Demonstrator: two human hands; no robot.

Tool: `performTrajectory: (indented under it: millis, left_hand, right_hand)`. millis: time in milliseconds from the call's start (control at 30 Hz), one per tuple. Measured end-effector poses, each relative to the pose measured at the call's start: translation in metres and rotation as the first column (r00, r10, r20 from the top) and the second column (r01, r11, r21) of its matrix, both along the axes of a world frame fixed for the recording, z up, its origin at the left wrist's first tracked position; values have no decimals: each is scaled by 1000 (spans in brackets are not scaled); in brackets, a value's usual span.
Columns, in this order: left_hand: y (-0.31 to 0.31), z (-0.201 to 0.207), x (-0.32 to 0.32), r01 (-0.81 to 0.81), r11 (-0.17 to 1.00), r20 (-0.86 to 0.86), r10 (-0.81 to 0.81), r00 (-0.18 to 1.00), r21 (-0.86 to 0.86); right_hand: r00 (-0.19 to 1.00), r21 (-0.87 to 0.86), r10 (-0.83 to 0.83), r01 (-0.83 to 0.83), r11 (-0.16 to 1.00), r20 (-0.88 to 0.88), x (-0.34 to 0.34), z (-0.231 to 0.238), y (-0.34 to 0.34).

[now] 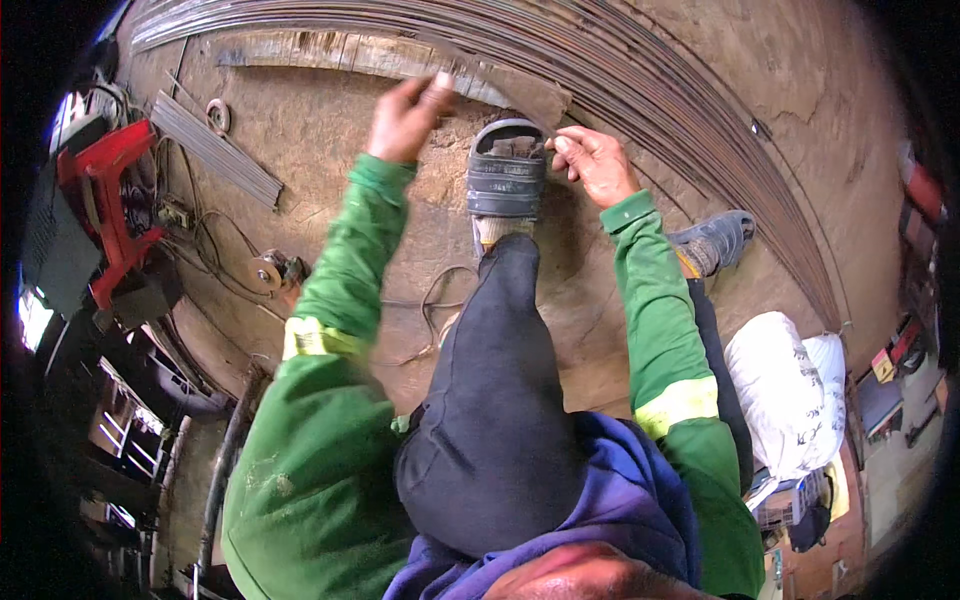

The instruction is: The person uses an angle grinder to cut through several metal rods while holding them against a wooden block on the floor.

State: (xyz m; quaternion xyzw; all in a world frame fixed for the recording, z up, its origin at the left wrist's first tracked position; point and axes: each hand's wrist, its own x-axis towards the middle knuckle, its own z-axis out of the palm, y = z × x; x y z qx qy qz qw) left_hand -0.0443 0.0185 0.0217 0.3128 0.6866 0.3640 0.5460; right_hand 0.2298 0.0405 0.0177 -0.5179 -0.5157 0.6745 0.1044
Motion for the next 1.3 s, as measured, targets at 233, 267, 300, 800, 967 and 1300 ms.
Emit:
performTrajectory:
  millis: [233, 267, 300, 800, 967, 1300]
  left_hand:
    - [4, -33, 63, -504, 849, 295, 529, 796, -161]
    - [10, -36, 61, -489, 864, 244, 503, 829, -120]
    - [10, -34, 60, -470, 878, 189, 479, 857, -91]
    - [6, -44, 12, -717, 694, 220, 710, 668, -61]
    - [16, -41, 2, -705, 696, 83, 717, 692, -131]
    - [8, -30, 90, -617, 758, 65, 640, 765, -210]
  right_hand:
    - [963, 139, 172, -203, 969, 205, -14, -23, 14]
    - [968, 176, 119, -159, 971, 221, -15, -30, 15]
    - [959, 200, 122, -176, 964, 255, -20, -26, 16]
    - [974, 324, -59, -15, 946, 220, -14, -27, 22]
    - [950, 300, -200, 123, 946, 241, 10, -35, 16]
    - [917, 256, -383, 345, 903, 115, 27, -46, -8]
